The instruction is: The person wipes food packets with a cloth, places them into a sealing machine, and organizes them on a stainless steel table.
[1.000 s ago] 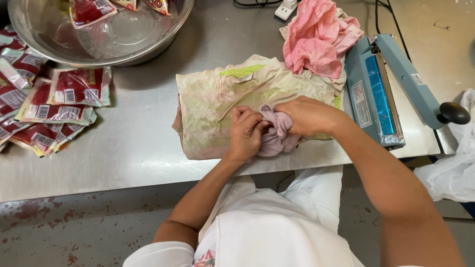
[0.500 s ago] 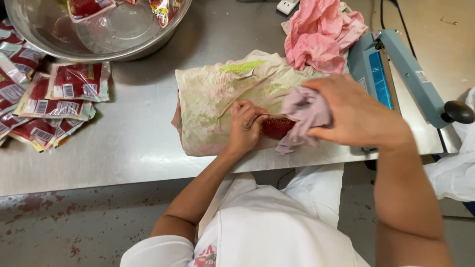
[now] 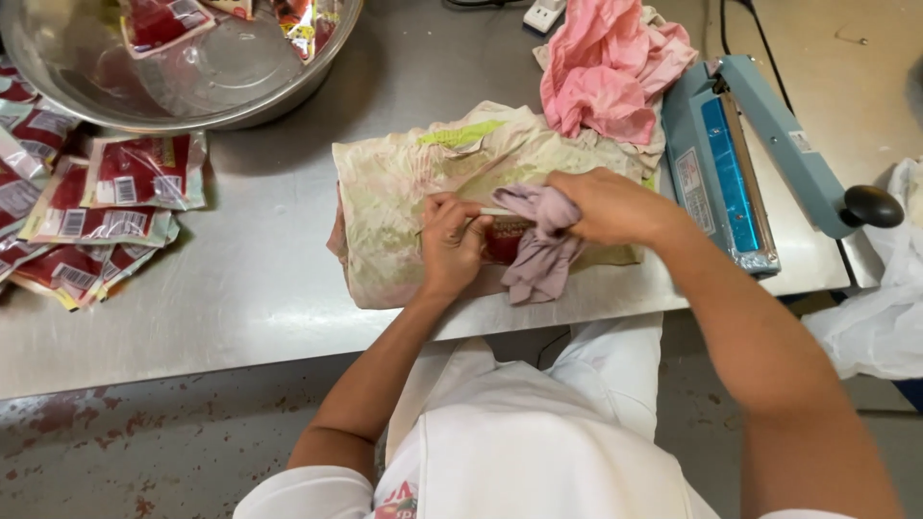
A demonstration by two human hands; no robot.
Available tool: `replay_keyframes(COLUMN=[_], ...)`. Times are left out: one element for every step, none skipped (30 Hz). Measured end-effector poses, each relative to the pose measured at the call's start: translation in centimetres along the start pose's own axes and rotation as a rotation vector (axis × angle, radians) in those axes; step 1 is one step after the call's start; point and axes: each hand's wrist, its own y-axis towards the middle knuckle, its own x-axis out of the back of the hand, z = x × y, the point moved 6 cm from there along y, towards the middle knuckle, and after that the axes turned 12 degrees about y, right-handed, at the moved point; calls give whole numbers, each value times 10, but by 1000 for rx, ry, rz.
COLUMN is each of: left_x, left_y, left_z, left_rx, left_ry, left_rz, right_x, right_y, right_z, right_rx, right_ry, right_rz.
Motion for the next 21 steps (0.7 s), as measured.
replay_keyframes(left_x=[1, 0, -3, -4, -3, -4, -6, -7, -9, -9, -6, -7, -7, -9, -13, -16, -18, -22, -26, -22, -17], left_y=[-2, -4, -6, -6, -5, -5, -5, -3, -1, -2, -5, -4, -3, -6, -9, -12, -12, -15, -19, -15, -10], left_z=[4, 0, -4, -7, -4, -1, 2, 2, 2, 3, 2, 3, 4, 2, 6, 9, 11, 16, 20, 19, 16], left_rx=[5, 7, 17, 24, 25, 37, 49, 49, 58, 69, 71, 110, 148, 150, 241, 330, 332, 389, 446, 451, 448], left_ry=[-2, -2, -18, -29, -25, -48, -70, -72, -90, -106, -104, -101, -97, -94, -131, -165, -159, -109, -59, -60, -32], left_rz=[4, 2, 27, 50, 46, 49, 52, 54, 58, 61, 62, 87, 111, 103, 123, 142, 131, 160, 189, 200, 183], right_x=[9, 5, 4, 4, 13, 25, 38, 35, 38, 38, 20, 11, 3, -19, -40, -64, -75, -89, -104, -98, -90], right_y=[-17, -14, -12, -8, -12, -19, -28, -30, -33, -36, -32, -30, -29, -19, -8, 5, 15, 18, 21, 13, 4], right_z=[10, -20, -53, -84, -86, -93, -100, -98, -91, -83, -85, -81, -78, -93, -119, -144, -157, -178, -200, -191, -182], right_rx=[-76, -77, -126, -170, -165, -215, -264, -266, -167, -67, -67, 78, 224, 231, 162, 90, 98, 77, 53, 41, 34], right_ry=[26, 24, -14, -52, -54, -64, -74, -73, -105, -134, -133, 37, 208, 206, 504, 802, 800, 1012, 1223, 1229, 1164], right_rz=[25, 28, -7, -43, -41, -136, -232, -233, -336, -438, -436, -545, -650, -644, -649, -639, -630, -735, -837, -841, -833])
